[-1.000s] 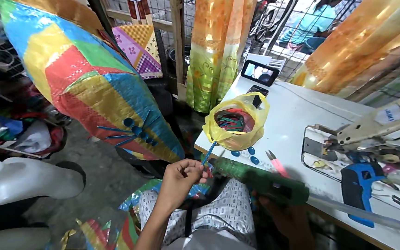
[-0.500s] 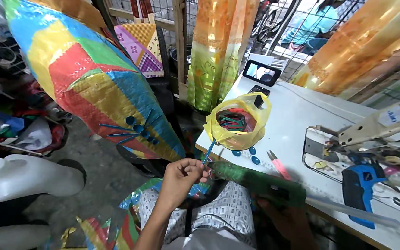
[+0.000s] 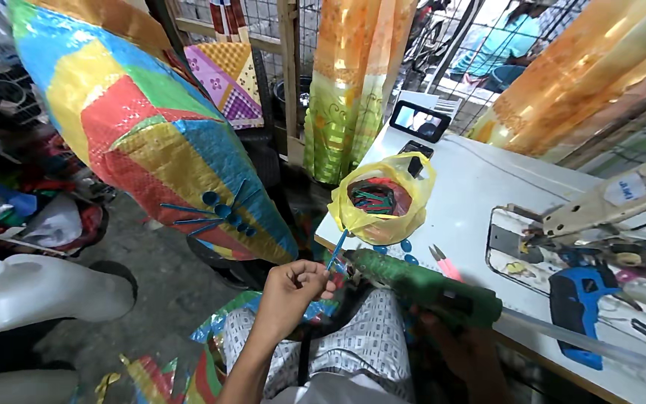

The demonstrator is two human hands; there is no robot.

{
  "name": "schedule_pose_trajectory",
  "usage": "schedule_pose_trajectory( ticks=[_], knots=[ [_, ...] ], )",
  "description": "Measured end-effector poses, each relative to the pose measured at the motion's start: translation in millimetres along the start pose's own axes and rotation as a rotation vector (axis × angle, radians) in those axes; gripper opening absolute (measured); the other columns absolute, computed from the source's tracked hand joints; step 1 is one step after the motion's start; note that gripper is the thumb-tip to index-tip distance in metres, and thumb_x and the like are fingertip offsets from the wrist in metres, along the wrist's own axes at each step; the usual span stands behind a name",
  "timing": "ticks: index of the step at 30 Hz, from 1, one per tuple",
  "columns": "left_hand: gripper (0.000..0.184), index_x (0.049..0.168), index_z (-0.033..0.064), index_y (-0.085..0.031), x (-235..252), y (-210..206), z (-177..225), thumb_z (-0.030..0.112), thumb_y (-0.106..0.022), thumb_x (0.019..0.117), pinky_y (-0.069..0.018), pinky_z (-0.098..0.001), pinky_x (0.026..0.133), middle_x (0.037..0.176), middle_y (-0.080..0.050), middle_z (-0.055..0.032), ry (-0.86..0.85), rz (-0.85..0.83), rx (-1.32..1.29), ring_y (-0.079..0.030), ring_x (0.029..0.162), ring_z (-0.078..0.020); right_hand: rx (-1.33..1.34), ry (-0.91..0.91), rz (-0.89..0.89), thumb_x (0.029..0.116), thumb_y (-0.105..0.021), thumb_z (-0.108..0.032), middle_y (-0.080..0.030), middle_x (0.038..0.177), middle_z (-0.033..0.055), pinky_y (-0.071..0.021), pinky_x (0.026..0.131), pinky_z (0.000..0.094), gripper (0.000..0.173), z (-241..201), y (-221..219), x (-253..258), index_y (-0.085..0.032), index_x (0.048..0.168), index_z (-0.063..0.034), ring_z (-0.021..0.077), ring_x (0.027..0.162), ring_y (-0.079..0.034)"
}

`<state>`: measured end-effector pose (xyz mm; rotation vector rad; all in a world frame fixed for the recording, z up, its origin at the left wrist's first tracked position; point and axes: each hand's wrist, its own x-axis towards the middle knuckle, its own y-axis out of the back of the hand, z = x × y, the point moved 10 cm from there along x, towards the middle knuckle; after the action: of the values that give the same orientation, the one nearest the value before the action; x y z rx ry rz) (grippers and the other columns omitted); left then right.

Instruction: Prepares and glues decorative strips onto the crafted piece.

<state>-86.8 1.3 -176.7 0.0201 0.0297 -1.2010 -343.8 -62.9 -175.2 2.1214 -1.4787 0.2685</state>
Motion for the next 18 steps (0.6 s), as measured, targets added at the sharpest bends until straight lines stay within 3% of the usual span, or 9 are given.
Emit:
schedule_pose_trajectory(
  ticks=[8,18],
  knots=[
    [0.007,0.099,-0.0004,-0.07,0.4,-1.4,-1.6,0.0,-0.063,0.0969,-0.0629,-0.0228,0.067,0.077,-0.074,-0.0005,0.006,-0.021,0.012,-0.073,0.068,-0.0087,-0.009,0.022,0.022,0.0995,-0.062,-0.047,-0.072,0.099,-0.0146,-0.0573,0.08,0.0144,0.033,-0.7,3.0,3.8,-0.066,0.12,-0.0211,-0.0086,0.09,-0.066],
    [0.006,0.097,-0.0002,-0.07,0.0,-3.3,-1.4,-0.001,-0.064,0.0959,-0.0632,-0.023,0.067,0.076,-0.074,-0.0004,0.008,-0.032,0.012,-0.073,0.068,-0.0082,-0.055,0.008,0.089,0.0991,-0.062,-0.047,-0.071,0.095,-0.0171,-0.0561,0.078,0.0118,0.032,-0.6,10.7,5.9,-0.067,0.113,-0.019,-0.0125,0.088,-0.064]
  ],
)
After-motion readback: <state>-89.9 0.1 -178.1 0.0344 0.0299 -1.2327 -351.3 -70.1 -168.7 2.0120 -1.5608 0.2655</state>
